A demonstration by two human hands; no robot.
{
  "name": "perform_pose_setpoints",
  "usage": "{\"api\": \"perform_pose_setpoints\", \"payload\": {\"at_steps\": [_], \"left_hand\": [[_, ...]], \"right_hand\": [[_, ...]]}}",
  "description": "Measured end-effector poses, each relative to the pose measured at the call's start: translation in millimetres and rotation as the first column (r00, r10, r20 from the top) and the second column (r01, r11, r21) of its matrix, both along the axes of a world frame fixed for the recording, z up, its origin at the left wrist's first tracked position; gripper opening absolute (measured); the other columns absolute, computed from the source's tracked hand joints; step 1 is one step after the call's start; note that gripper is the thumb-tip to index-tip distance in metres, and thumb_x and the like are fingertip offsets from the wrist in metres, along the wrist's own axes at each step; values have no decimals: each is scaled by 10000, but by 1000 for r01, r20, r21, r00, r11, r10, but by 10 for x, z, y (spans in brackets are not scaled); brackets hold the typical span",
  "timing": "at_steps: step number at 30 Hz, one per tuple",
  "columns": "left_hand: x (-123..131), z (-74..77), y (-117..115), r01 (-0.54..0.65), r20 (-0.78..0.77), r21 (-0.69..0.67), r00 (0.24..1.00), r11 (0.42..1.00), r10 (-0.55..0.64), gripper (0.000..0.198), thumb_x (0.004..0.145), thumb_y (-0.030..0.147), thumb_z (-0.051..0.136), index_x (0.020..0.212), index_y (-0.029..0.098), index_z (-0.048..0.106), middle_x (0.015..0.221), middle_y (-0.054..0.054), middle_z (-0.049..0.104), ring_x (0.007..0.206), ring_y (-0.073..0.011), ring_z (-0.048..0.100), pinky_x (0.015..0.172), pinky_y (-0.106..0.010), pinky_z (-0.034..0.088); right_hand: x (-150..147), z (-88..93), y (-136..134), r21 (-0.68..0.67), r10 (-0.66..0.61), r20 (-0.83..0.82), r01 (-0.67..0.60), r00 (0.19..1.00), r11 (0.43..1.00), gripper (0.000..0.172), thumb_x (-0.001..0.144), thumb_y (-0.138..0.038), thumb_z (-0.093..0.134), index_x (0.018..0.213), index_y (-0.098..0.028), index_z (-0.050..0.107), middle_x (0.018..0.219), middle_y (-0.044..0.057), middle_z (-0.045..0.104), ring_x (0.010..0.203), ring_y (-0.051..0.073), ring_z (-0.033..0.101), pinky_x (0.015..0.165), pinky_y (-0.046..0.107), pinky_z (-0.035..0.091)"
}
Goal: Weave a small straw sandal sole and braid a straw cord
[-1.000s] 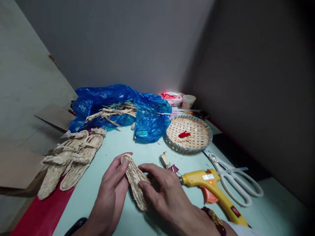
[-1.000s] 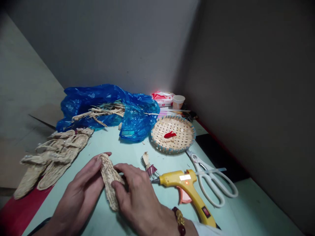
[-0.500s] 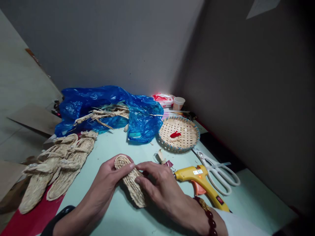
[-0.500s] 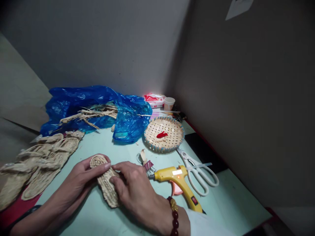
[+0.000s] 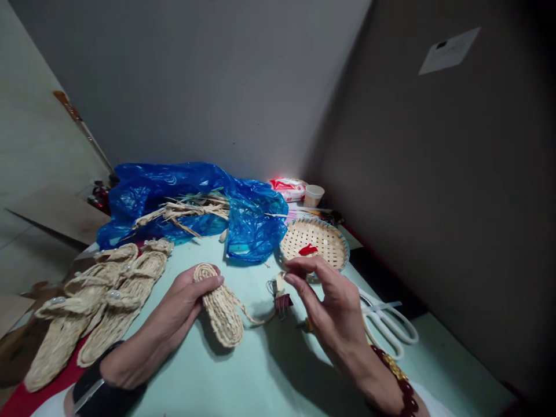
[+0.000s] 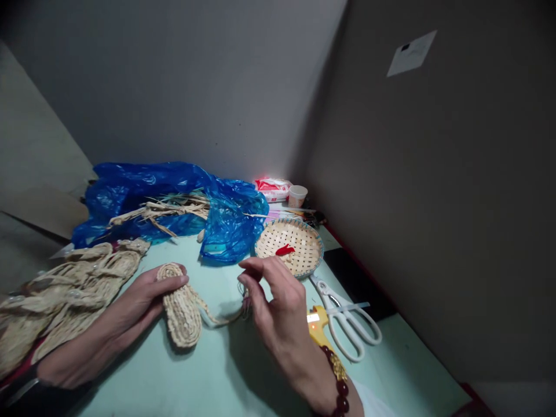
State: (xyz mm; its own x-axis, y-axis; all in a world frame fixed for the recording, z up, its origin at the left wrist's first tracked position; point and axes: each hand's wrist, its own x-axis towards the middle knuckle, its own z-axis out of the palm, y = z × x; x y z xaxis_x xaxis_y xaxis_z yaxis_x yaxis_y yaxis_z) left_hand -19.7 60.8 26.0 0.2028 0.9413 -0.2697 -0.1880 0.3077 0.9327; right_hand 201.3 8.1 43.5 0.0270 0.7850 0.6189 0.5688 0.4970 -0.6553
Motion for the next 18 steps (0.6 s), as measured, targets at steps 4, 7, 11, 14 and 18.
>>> {"api": "perform_pose_setpoints", "payload": {"at_steps": [4,7,11,14,18], "left_hand": [[41,9,42,33,5,14,999,999,-34,165,723,246,737,748,175,589,662,46,537,636,-129,506,621,-243,429],[95,80,73,88,5,17,996,996,-88,132,759,221,708,817,170,601,681,36,534,651,-134,511,616,-246,425],[167,212,108,161,30,28,986,987,-161,154,776,224,703,895,181,615,689,35,529,633,-123,500,588,-231,408],[233,285,122,192,67,64,978,979,-196,150,798,278,693,901,195,622,770,21,556,680,-125,509,620,-233,421],[365,340,138,219,93,111,969,969,-230,160,818,346,669,880,206,623,795,18,569,708,-138,525,636,-241,435]], "right_hand": [[55,19,-17,-9,5,-27,-6,1000,1000,165,920,-115,554,1017,-219,638,935,14,675,872,156,615,803,286,451],[49,-3,-29,-133,63,-37,-67,997,989,198,956,-148,480,1033,-227,644,844,4,648,767,148,601,722,278,449],[4,30,-16,-370,128,16,-113,992,922,229,978,-239,444,1131,-204,610,863,29,660,796,176,620,750,312,461],[-38,145,24,-452,160,95,-101,983,886,287,965,-310,492,1222,-215,578,1101,68,658,1033,213,593,902,363,426],[-100,274,201,-503,282,61,-214,957,837,226,951,-349,524,1074,-210,653,1002,38,692,949,199,611,828,322,430]]}}
